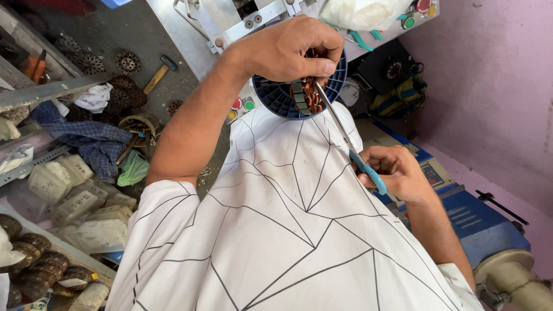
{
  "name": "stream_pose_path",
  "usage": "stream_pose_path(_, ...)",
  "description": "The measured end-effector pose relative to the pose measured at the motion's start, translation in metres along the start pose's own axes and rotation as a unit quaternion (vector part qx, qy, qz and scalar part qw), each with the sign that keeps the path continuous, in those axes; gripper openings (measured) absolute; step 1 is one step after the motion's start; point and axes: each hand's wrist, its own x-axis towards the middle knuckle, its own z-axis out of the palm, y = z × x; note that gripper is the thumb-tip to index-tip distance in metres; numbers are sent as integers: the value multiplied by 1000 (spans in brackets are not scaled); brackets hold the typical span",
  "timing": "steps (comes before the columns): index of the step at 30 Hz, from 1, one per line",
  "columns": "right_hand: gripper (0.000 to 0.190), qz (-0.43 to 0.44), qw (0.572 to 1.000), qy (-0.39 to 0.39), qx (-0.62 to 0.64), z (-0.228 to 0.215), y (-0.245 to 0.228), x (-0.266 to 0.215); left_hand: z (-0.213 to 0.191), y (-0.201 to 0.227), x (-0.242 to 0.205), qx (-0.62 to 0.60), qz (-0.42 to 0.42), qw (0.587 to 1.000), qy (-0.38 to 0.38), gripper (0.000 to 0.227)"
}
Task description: The person assembles a motor stator by inserting copper windings into a blue plastic housing using a screwdriver and scissors. They adjust the windings, cut excess wire, and secure the components within the housing.
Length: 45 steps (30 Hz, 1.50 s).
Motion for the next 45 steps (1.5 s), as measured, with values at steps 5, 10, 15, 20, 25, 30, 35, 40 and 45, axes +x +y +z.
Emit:
stream_pose_path(5,30,-38,997,-12,59,-1,9,0,0,2,0,-92,-26,995,3,16)
stream_pose_path(10,48,-106,978,-39,174,-3,12,2,4,-1,1,-147,-63,987,35,16)
stream_pose_path(15,50,-58,988,-35,142,-6,6,7,7,-6,4,-163,-93,980,63,14)
stream_pose_path(20,44,-48,984,-33,167,-2,-1,16,9,-7,6,-121,-109,983,87,15)
stream_pose_path(25,42,-43,984,-26,173,0,-3,18,11,-9,6,-129,-114,982,83,14)
stream_pose_path(30,41,-41,984,-25,174,-1,-3,20,11,-13,6,-142,-108,981,83,14)
stream_pose_path(35,38,-54,983,-33,169,0,-3,21,11,-15,6,-159,-102,979,79,15)
stream_pose_path(40,33,-35,990,-23,138,0,-11,21,11,-15,7,-151,-111,979,77,16)
stream_pose_path(45,28,-98,995,29,-3,-12,-25,16,7,-5,2,-202,-71,959,184,14)
